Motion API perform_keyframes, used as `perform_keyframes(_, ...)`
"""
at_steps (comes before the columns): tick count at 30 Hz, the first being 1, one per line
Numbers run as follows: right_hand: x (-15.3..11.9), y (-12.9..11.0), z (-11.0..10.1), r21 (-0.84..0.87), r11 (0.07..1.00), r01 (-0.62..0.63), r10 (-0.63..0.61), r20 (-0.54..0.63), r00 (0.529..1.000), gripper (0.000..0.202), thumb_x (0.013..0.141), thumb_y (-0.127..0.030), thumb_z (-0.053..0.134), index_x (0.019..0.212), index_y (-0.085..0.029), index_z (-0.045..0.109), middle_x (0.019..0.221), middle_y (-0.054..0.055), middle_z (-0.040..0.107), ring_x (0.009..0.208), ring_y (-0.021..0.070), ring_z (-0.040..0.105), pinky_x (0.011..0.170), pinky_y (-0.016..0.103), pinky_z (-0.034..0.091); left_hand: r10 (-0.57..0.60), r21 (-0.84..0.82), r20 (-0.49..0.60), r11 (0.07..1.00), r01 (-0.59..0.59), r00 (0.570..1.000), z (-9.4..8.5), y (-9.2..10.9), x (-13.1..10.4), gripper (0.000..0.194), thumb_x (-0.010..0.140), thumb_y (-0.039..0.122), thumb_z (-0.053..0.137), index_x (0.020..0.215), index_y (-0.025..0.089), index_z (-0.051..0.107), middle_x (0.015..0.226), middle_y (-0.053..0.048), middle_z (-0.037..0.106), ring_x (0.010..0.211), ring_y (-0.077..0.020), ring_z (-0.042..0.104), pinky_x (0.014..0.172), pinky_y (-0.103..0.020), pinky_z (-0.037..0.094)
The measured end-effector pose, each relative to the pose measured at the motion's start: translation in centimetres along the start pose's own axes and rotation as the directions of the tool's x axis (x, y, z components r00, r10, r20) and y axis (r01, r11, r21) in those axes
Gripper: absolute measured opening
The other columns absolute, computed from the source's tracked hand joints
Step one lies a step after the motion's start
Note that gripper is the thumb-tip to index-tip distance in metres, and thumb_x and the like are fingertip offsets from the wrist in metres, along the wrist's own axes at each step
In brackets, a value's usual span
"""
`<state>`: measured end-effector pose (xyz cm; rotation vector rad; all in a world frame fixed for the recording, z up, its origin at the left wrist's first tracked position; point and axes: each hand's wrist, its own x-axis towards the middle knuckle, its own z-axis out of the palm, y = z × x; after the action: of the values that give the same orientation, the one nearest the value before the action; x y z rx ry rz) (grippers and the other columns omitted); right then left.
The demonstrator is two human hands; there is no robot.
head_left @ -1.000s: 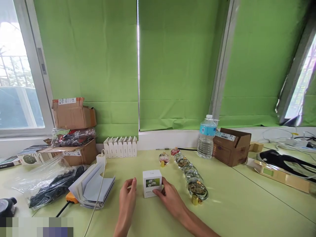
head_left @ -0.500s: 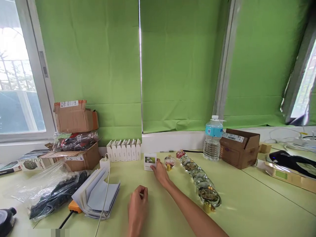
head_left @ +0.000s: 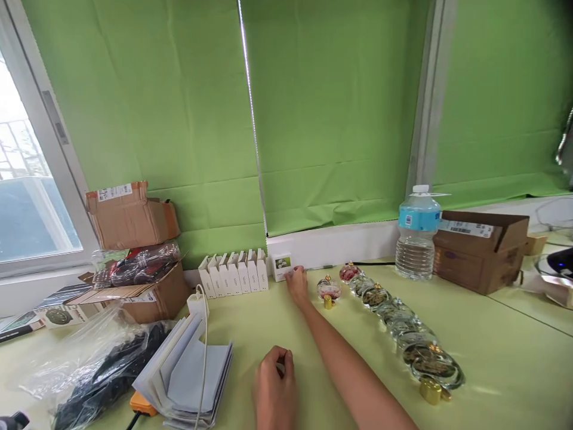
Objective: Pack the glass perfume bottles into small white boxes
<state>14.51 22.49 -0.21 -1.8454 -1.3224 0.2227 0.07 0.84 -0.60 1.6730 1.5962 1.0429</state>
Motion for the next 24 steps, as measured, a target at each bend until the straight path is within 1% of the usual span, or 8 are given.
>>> perform_keyframes(4, 0.4, 0.6, 0.7, 0.018, 0.998, 0.055, -0.056, 0.048, 0.997, 0.028, 0.092, -0.033, 0.054, 0.114, -0.016, 0.057, 0.115, 0.008, 0.059, 0.098, 0.0193, 0.059, 0.085, 0.04, 0.051, -0.012, -0.019, 0.01, 1.0, 0.012, 1.0, 0.0, -0.3, 0.1, 0.028, 0.083, 0.04, 0.047, 0.07, 0.021, 0.062, 0.062, -0.001, 0.063, 0.053, -0.0152, 0.051, 0.051, -0.024, 0.029)
perform_keyframes(7, 0.0, 0.7, 0.7, 0.037, 0.992, 0.12, -0.124, 0.1, 0.987, 0.027, 0.092, -0.033, 0.054, 0.113, -0.015, 0.058, 0.113, 0.007, 0.06, 0.097, 0.0188, 0.06, 0.084, 0.04, 0.051, -0.01, -0.031, 0.005, 0.999, 0.01, 1.0, 0.0, -0.4, 0.0, 0.029, 0.084, 0.042, 0.046, 0.071, 0.021, 0.062, 0.06, -0.001, 0.061, 0.054, -0.0152, 0.05, 0.052, -0.024, 0.029)
perform_keyframes(9, -0.6, 0.7, 0.6, 0.051, 0.987, 0.152, -0.157, 0.113, 0.981, 0.028, 0.092, -0.033, 0.055, 0.113, -0.015, 0.058, 0.114, 0.008, 0.06, 0.097, 0.0191, 0.06, 0.084, 0.04, 0.051, -0.009, -0.041, 0.001, 0.999, 0.009, 1.0, 0.0, -0.5, -0.1, 0.03, 0.084, 0.043, 0.046, 0.071, 0.021, 0.061, 0.06, 0.0, 0.061, 0.056, -0.0152, 0.05, 0.052, -0.024, 0.03)
perform_keyframes(13, -1.5, -0.1, 0.2, 0.086, 0.978, 0.189, -0.197, 0.094, 0.976, 0.027, 0.092, -0.033, 0.054, 0.113, -0.016, 0.058, 0.116, 0.008, 0.059, 0.102, 0.0202, 0.058, 0.089, 0.042, 0.048, -0.011, -0.06, 0.007, 0.998, 0.012, 1.0, -0.1, -0.5, -0.2, 0.03, 0.084, 0.042, 0.046, 0.072, 0.02, 0.062, 0.063, -0.001, 0.062, 0.057, -0.015, 0.05, 0.053, -0.023, 0.031)
perform_keyframes(16, -2.0, -1.4, 0.0, 0.137, 0.965, 0.226, -0.238, 0.08, 0.968, 0.024, 0.092, -0.026, 0.051, 0.112, -0.016, 0.06, 0.116, 0.009, 0.061, 0.098, 0.0187, 0.06, 0.09, 0.036, 0.045, 0.001, -0.066, 0.0, 0.998, -0.001, 1.0, -0.1, -0.5, -0.1, 0.029, 0.084, 0.041, 0.046, 0.072, 0.02, 0.063, 0.063, -0.001, 0.061, 0.056, -0.0146, 0.049, 0.052, -0.023, 0.029)
perform_keyframes(19, -2.3, -3.0, 0.0, 0.2, 0.942, 0.27, -0.293, 0.095, 0.951, 0.037, 0.088, -0.02, 0.049, 0.125, -0.018, 0.054, 0.11, 0.008, 0.065, 0.091, 0.0172, 0.061, 0.083, 0.028, 0.044, 0.012, -0.066, -0.008, 0.998, -0.012, 1.0, -0.2, -0.4, -0.1, 0.03, 0.083, 0.042, 0.047, 0.071, 0.02, 0.063, 0.06, 0.0, 0.06, 0.053, -0.0139, 0.046, 0.051, -0.023, 0.027)
perform_keyframes(22, -2.5, -4.3, 0.1, 0.257, 0.917, 0.305, -0.347, 0.136, 0.928, 0.058, 0.084, -0.019, 0.053, 0.139, -0.021, 0.039, 0.099, 0.003, 0.067, 0.085, 0.0169, 0.061, 0.074, 0.025, 0.044, 0.012, -0.058, -0.01, 0.998, -0.012, 1.0, -0.3, -0.2, -0.2, 0.03, 0.083, 0.042, 0.047, 0.072, 0.02, 0.063, 0.059, 0.0, 0.058, 0.052, -0.0134, 0.044, 0.051, -0.023, 0.026)
perform_keyframes(24, -2.7, -4.8, 0.0, 0.281, 0.906, 0.317, -0.371, 0.162, 0.914, 0.066, 0.082, -0.019, 0.055, 0.144, -0.022, 0.032, 0.092, 0.001, 0.068, 0.082, 0.0164, 0.06, 0.071, 0.024, 0.043, 0.013, -0.058, -0.011, 0.998, -0.014, 1.0, -0.4, 0.0, -0.4, 0.03, 0.083, 0.042, 0.047, 0.071, 0.02, 0.063, 0.059, 0.0, 0.058, 0.053, -0.0134, 0.044, 0.051, -0.023, 0.026)
